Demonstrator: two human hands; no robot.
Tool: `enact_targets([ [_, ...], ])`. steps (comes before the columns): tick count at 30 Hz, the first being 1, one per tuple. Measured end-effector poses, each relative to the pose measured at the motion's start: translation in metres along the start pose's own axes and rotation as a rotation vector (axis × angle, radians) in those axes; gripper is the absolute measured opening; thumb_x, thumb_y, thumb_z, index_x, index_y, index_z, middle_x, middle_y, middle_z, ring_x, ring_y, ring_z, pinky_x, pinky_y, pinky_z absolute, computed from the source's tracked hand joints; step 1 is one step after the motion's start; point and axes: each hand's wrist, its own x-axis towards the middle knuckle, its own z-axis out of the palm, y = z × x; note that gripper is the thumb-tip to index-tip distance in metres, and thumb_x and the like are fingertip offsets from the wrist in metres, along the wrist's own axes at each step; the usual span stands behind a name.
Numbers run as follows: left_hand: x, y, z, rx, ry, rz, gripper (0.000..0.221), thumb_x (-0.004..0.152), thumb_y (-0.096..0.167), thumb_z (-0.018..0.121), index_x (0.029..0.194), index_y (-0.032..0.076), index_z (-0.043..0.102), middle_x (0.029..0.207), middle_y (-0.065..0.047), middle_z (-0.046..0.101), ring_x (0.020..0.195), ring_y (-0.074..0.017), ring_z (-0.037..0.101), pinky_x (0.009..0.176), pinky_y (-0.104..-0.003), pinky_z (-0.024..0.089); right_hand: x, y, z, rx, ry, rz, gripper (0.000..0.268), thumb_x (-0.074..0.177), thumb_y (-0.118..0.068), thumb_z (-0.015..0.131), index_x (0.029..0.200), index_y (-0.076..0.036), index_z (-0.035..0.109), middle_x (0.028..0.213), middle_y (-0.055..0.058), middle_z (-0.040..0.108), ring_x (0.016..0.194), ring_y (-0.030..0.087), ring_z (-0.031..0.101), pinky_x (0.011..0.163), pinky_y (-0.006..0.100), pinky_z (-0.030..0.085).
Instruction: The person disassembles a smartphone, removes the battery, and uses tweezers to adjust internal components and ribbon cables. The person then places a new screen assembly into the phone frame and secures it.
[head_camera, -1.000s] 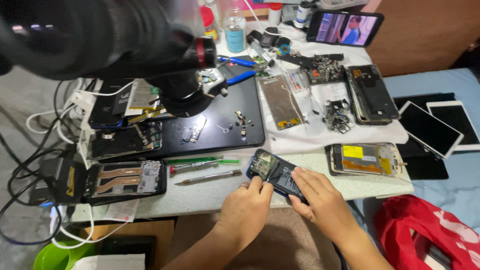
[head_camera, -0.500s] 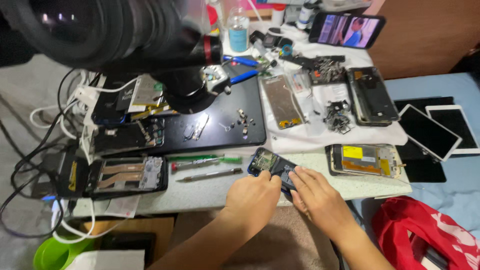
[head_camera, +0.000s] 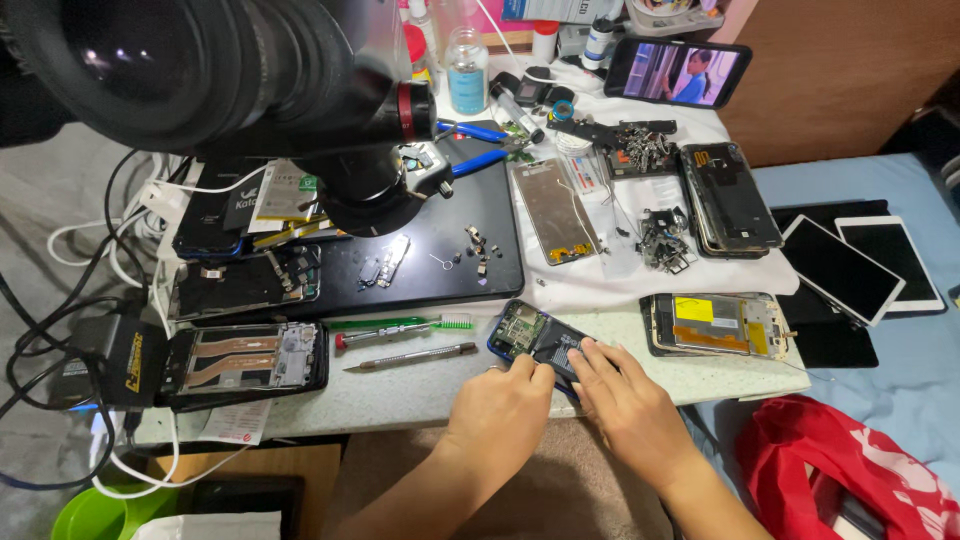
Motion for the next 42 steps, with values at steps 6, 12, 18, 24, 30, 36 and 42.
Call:
enact_targets([
  [6, -0.001, 0.002, 0.007, 0.062, 0.016, 0.032, 0.012, 0.077, 0.011, 0.069, 0.087, 0.009, 0.063, 0.086, -0.01, 0.065, 0.07, -0.0279, 0.071, 0.056, -0.038, 0.057, -0.002, 0.0, 0.002, 0.029, -0.005, 0.045, 0.042, 0.084, -0.008, 0.069, 0.124, 0.003, 0.064, 0.122, 0.021, 0.068, 0.113, 0.037, 0.063, 0.094, 0.045, 0.054],
  [12, 0.008, 0.009, 0.004, 0.236, -0.028, 0.121, 0.013, 0.078, 0.014, 0.071, 0.088, 0.008, 0.064, 0.085, -0.01, 0.065, 0.071, -0.0266, 0.071, 0.052, -0.035, 0.057, 0.0, 0.002, 0.002, 0.086, -0.007, 0.111, 0.045, 0.079, -0.002, 0.069, 0.124, 0.0, 0.065, 0.123, 0.018, 0.07, 0.112, 0.034, 0.066, 0.089, 0.041, 0.057],
  [18, -0.004, -0.009, 0.018, -0.106, 0.021, -0.019, 0.013, 0.081, 0.004, 0.066, 0.092, 0.005, 0.06, 0.089, -0.014, 0.065, 0.071, -0.0321, 0.071, 0.06, -0.041, 0.058, 0.001, -0.004, 0.006, 0.036, 0.079, 0.107, 0.051, 0.079, -0.021, 0.079, 0.123, 0.001, 0.064, 0.121, 0.018, 0.069, 0.111, 0.035, 0.066, 0.098, 0.046, 0.052],
  [24, -0.017, -0.023, 0.023, -0.19, 0.055, -0.226, 0.006, 0.09, 0.011, 0.064, 0.093, 0.007, 0.06, 0.086, -0.017, 0.068, 0.072, -0.0395, 0.07, 0.061, -0.049, 0.055, -0.002, -0.006, 0.006, 0.155, 0.061, 0.276, 0.054, 0.074, -0.023, 0.082, 0.121, -0.002, 0.066, 0.132, 0.02, 0.063, 0.119, 0.039, 0.059, 0.098, 0.044, 0.05],
  [30, -0.011, -0.023, 0.035, -0.128, 0.05, -0.226, 0.006, 0.094, 0.011, 0.063, 0.094, 0.007, 0.058, 0.085, -0.017, 0.067, 0.071, -0.0384, 0.07, 0.06, -0.049, 0.056, 0.0, -0.002, 0.008, 0.206, 0.041, 0.243, 0.055, 0.073, -0.023, 0.083, 0.121, -0.001, 0.065, 0.129, 0.02, 0.062, 0.117, 0.041, 0.057, 0.098, 0.046, 0.048],
  [36, -0.003, -0.016, 0.036, -0.023, 0.061, -0.185, 0.016, 0.079, 0.002, 0.066, 0.09, 0.008, 0.055, 0.084, -0.015, 0.067, 0.07, -0.0338, 0.072, 0.059, -0.042, 0.058, 0.01, -0.001, 0.012, 0.234, 0.081, 0.308, 0.059, 0.067, -0.026, 0.087, 0.117, -0.003, 0.069, 0.119, 0.017, 0.064, 0.11, 0.038, 0.06, 0.093, 0.045, 0.05],
  [42, 0.013, -0.009, 0.018, 0.042, -0.107, -0.15, 0.021, 0.077, 0.005, 0.071, 0.093, 0.006, 0.057, 0.087, -0.014, 0.066, 0.072, -0.0307, 0.073, 0.059, -0.039, 0.059, 0.004, 0.001, 0.019, 0.265, 0.091, 0.347, 0.057, 0.067, -0.026, 0.088, 0.117, -0.005, 0.07, 0.12, 0.017, 0.065, 0.111, 0.037, 0.06, 0.093, 0.044, 0.051],
])
